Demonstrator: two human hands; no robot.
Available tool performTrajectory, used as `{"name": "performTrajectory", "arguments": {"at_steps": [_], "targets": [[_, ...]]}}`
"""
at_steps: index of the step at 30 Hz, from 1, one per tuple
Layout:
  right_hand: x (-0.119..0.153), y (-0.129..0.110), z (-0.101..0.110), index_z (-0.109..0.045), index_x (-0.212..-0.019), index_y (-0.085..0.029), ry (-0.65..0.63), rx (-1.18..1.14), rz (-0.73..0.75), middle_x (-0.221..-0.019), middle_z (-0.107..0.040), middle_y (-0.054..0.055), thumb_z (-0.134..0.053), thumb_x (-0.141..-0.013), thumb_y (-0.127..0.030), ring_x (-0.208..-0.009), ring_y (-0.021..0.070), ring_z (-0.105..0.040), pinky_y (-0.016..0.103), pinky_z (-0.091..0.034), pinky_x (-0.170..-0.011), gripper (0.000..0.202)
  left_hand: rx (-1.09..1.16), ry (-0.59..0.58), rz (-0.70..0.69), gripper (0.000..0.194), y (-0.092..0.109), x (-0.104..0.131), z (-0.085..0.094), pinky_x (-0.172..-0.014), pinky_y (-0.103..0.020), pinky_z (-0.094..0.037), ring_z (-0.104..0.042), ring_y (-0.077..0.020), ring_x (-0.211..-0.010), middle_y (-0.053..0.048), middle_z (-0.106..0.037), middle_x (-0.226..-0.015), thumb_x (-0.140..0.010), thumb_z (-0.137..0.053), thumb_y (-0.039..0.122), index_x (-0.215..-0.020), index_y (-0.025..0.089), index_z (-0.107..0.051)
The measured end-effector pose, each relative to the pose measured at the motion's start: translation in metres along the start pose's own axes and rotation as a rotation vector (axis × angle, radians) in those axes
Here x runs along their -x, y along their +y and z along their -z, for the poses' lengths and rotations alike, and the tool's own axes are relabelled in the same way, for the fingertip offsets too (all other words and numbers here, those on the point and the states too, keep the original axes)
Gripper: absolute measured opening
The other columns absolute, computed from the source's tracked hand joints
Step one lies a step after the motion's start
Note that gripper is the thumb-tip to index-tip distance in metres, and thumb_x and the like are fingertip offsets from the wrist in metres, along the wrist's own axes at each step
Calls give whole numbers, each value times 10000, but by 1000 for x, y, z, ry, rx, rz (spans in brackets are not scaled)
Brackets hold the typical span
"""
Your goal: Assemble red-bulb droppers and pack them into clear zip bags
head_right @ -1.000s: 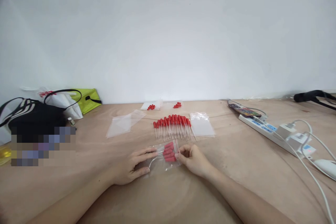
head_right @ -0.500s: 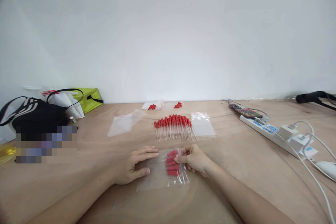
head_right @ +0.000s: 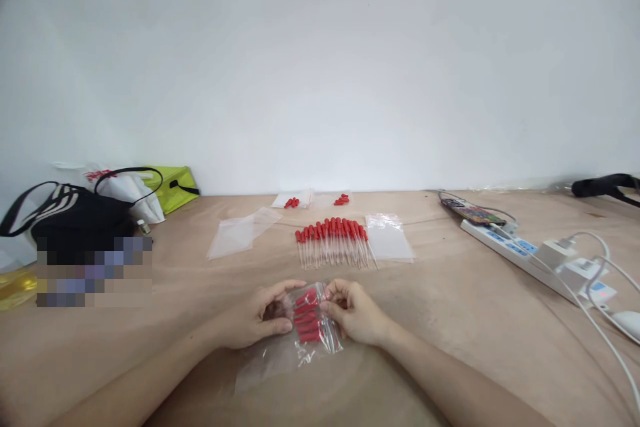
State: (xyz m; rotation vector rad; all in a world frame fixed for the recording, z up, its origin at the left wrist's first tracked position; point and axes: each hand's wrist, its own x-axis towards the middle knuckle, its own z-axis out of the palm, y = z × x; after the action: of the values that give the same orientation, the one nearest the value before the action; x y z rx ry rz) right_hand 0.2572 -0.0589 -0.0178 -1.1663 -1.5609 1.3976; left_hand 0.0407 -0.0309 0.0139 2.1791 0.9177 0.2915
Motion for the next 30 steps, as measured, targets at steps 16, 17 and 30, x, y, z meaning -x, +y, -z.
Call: {"name": "performTrajectory", "arguments": {"at_steps": [16,17,30], "targets": [[9,0,8,-465,-838,-180,7,73,-63,-656,-474,-56,-569,-693,-427,-440,31,-439,151,-325,-372,305,-901,64,-87,322,-18,-64,81,-973,-450,-167,-570,-173,-796,6,-638,-715,-677,-404,-52,-632,202,-598],[9,1,8,-465,-841,-180,10,65,-65,-663,-475,-54,-570,-691,-430,-444,31,-441,152,-328,-374,310,-910,57,-103,312,-19,-72,80,-981,-437,-161,-565,-173,-827,3,-639,-732,-680,-413,-54,-623,196,-592],[11,-1,10,-468,-835,-177,17,49,-67,-641,-473,-59,-579,-683,-428,-447,38,-447,170,-356,-397,314,-707,598,573,292,-85,-82,121,-857,-379,-354,-455,-288,-1073,-157,-508,-1118,-740,-513,184,-1029,146,-515]]}}
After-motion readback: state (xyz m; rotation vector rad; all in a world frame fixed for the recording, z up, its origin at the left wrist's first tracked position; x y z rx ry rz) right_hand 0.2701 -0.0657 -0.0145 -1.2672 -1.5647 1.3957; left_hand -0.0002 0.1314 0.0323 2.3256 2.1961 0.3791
